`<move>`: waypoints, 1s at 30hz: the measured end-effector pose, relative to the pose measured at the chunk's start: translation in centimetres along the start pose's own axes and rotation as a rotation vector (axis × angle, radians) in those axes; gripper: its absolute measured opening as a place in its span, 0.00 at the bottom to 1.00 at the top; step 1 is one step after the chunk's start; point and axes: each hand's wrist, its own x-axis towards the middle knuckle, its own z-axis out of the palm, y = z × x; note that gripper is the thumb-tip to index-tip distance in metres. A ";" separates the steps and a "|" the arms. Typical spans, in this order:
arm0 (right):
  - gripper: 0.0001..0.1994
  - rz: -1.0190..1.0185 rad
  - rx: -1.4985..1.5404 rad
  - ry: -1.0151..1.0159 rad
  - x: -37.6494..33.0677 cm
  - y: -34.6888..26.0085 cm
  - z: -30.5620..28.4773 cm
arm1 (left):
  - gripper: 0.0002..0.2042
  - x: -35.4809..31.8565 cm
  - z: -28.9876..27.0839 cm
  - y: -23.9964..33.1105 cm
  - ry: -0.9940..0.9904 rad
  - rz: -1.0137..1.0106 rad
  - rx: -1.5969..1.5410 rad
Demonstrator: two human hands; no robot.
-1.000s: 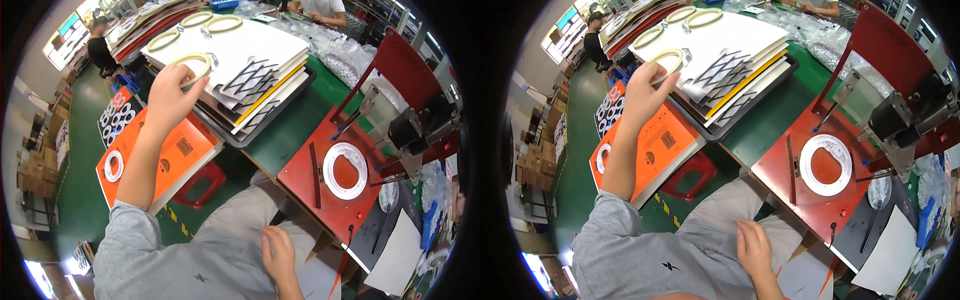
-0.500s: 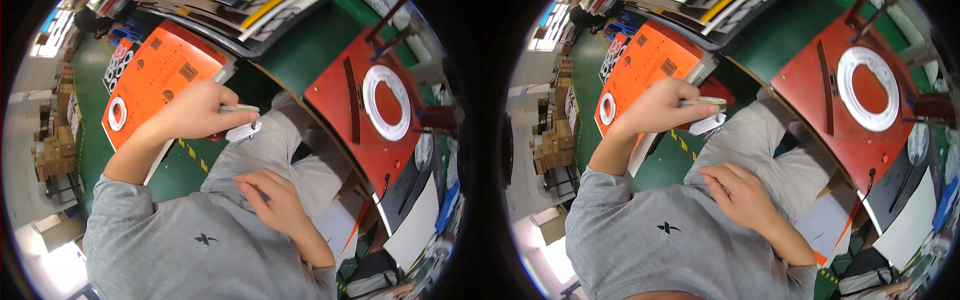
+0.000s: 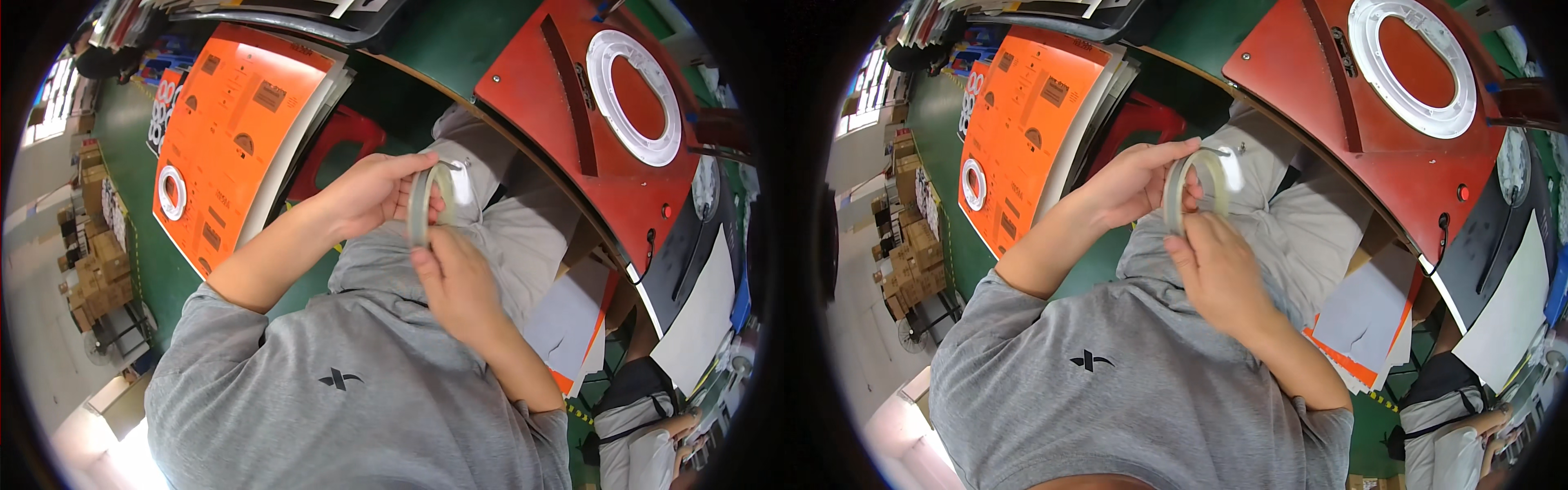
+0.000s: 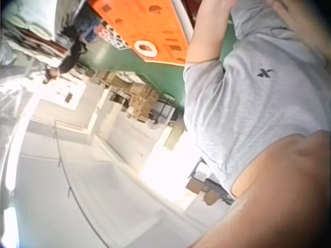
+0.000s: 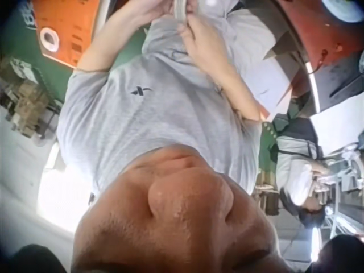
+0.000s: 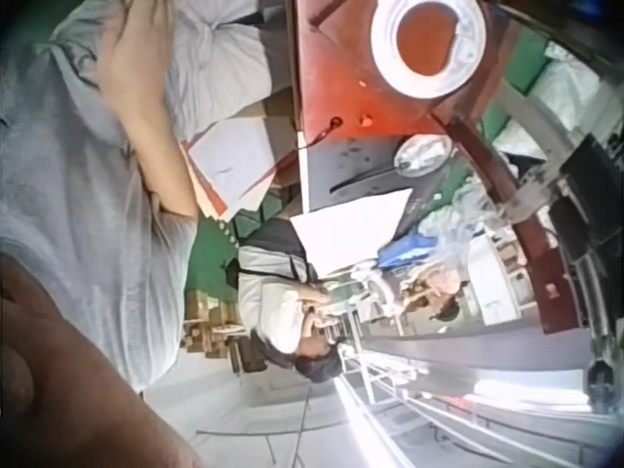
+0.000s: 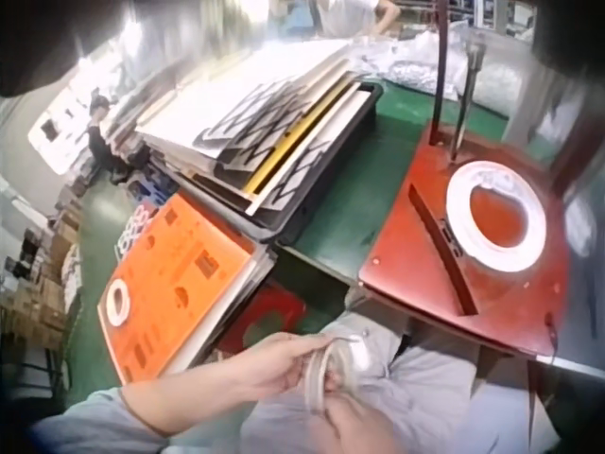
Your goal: Apply grease to the inner teeth of plastic gears and assemble them with metal rings using a manual press.
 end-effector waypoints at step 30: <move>0.24 -0.290 1.092 0.600 -2.8 -0.4 -11.0 | 0.11 -0.2 6.6 0.7 -0.345 0.942 0.800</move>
